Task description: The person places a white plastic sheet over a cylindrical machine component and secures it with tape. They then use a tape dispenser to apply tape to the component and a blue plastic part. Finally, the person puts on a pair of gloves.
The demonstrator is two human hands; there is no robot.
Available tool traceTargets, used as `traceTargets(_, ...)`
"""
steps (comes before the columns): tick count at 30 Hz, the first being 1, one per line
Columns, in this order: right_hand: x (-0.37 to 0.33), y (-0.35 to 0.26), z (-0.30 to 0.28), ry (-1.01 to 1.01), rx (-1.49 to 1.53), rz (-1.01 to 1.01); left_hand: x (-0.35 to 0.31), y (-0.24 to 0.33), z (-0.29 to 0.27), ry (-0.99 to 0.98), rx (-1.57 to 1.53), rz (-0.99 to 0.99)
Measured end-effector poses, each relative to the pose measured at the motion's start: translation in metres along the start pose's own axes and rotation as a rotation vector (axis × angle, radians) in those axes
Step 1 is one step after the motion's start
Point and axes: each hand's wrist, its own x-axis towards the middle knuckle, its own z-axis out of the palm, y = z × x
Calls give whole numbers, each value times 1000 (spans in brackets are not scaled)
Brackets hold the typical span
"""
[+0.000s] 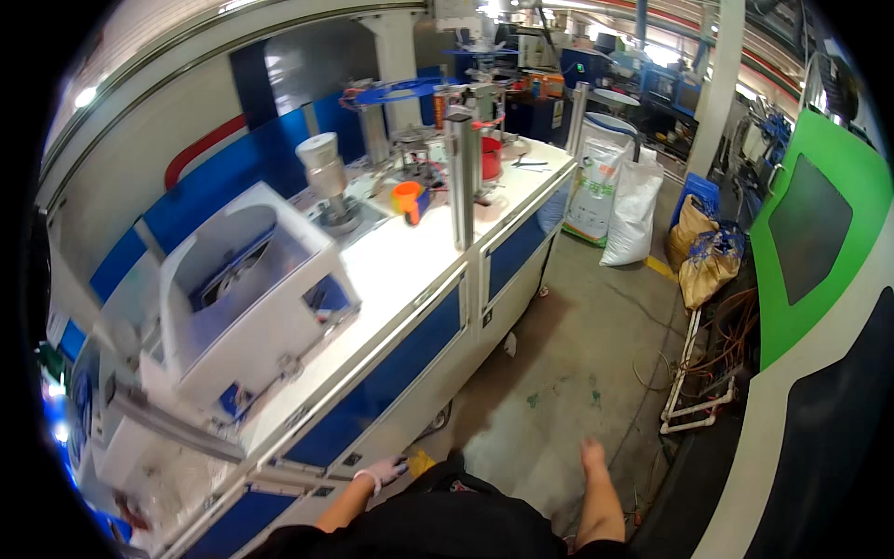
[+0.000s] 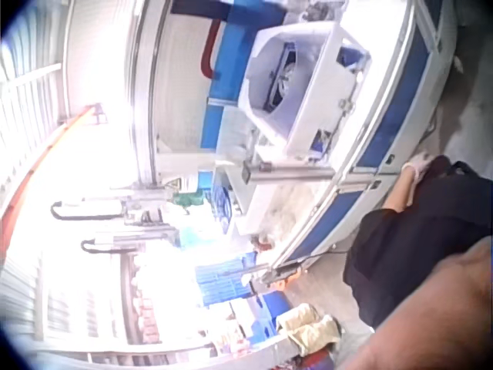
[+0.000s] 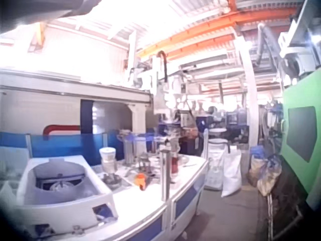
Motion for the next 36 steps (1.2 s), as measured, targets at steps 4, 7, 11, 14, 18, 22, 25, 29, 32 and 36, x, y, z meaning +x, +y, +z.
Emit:
traceTargets(4, 34, -265, 6, -101, 570, -227, 47, 15, -60, -12, -255, 14)
traceTargets(7, -10, -419, 10, -502, 840, -445, 62, 156, -143, -160, -924, 342)
traceTargets(11, -46, -581, 5, -709, 390, -1097, 86, 284, -227, -239, -1350, 601)
traceTargets(14, -18, -649, -6, -501, 408, -1168, 108, 306, -273, -216, -1294, 602)
traceTargets(18, 18, -701, 3, -334, 361, -1751, 79, 331, -319, -90, -1266, 724)
traceTargets(22, 30, -750, 3, -521, 363, -2053, 62, 318, -323, 84, -1007, 697)
traceTargets(25, 46, -777, 13, -772, 644, -1958, 59, 305, -308, 478, -957, 509)
traceTargets(29, 35, -775, 18, -1424, 844, -1558, 38, 300, -289, 667, -956, 299)
traceTargets(32, 42, -766, 17, -1836, 709, -1008, 29, 290, -287, 692, -946, 241)
traceTargets(36, 33, -769, 16, -1974, 682, -563, 1, 274, -286, 711, -932, 217)
